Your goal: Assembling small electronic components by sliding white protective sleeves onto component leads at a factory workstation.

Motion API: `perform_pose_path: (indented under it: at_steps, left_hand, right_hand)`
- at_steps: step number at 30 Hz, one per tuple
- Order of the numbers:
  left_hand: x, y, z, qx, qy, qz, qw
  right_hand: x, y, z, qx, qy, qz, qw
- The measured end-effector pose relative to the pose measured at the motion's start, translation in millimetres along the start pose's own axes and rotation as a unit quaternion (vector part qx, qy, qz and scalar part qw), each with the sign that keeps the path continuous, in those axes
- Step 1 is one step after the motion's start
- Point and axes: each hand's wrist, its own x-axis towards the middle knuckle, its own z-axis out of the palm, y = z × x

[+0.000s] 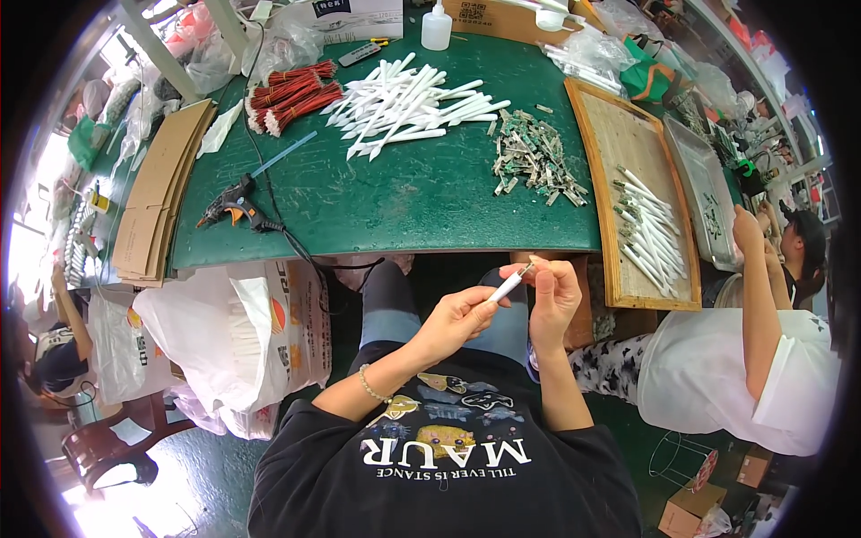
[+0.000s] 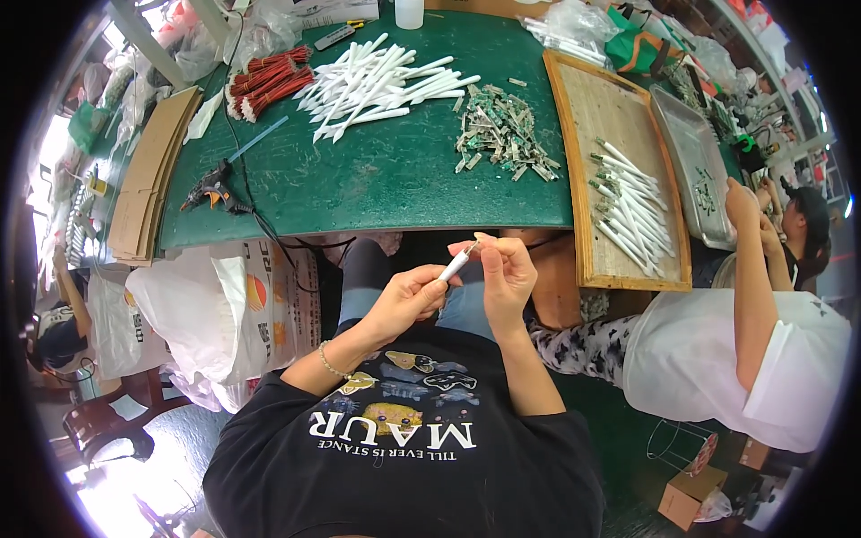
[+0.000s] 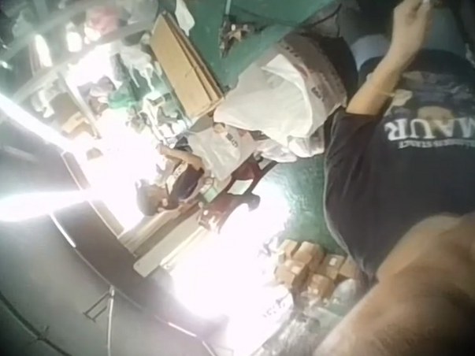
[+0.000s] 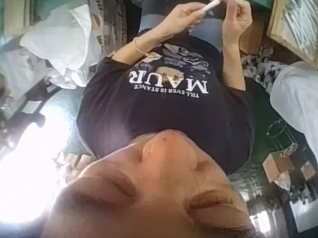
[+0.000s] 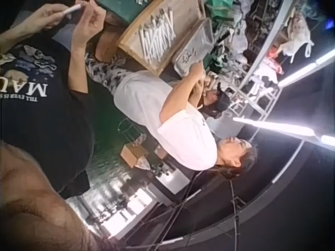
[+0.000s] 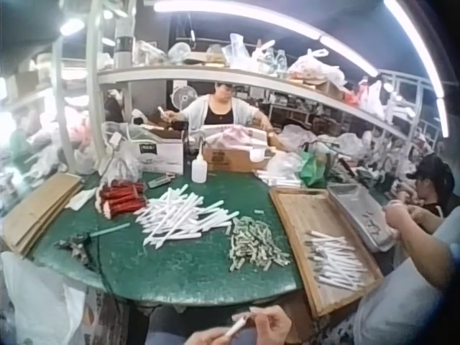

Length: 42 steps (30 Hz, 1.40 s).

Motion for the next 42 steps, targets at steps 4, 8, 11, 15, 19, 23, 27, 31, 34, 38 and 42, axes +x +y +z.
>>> perform_pose_path:
  at_steps: [4,8,11,15,19,23,27,31,34,38,42]
  left_hand:
    - [4,15,9,0.028,-0.016,-0.006,0.999]
    - [6,9,9,0.021,-0.036,0.027,0.999]
    - [3,17,9,-0.019,-0.047,0.000,0.999]
    - [0,16,14,-0.011,-0.044,0.014,0.999]
    - [0,15,14,-0.025,-0.045,0.007,0.999]
    - [-1,16,15,-0.017,-0.035,0.007,0.999]
    - [-1,21,14,-0.045,-0.034,0.003,0.998]
    - [-2,10,14,-0.050,-0.018,0.004,0.999]
    - [-1,7,12,-0.037,-0.027,0.021,0.999]
    - [-3,9,11,-0.021,-0.046,0.031,0.998]
    - [-2,17,13,-0.042,-0.043,0.018,0.998]
  right_hand:
    - [9,-6,-1,-0.057,0.021,-0.003,0.998]
    - [11,-11,7,0.020,0.010,0.009,1.000]
    - [7,-4,2,-0.008,-0.032,0.014,0.999]
    - [4,9,5,0.087,-0.021,-0.045,0.995]
    - [3,7,10,0.115,-0.014,-0.048,0.992]
    - [3,-1,9,0.075,-0.028,-0.010,0.997]
    - [4,-11,14,0.102,-0.018,0.116,0.988]
    - [-1,-6,14,0.045,-0.023,0.069,0.996]
    - [-1,-7,13,0.005,-0.025,0.008,1.000]
    - [2,-14,13,0.079,-0.043,0.042,0.995]
    - [2,-19,21,0.068,0.008,0.069,0.995]
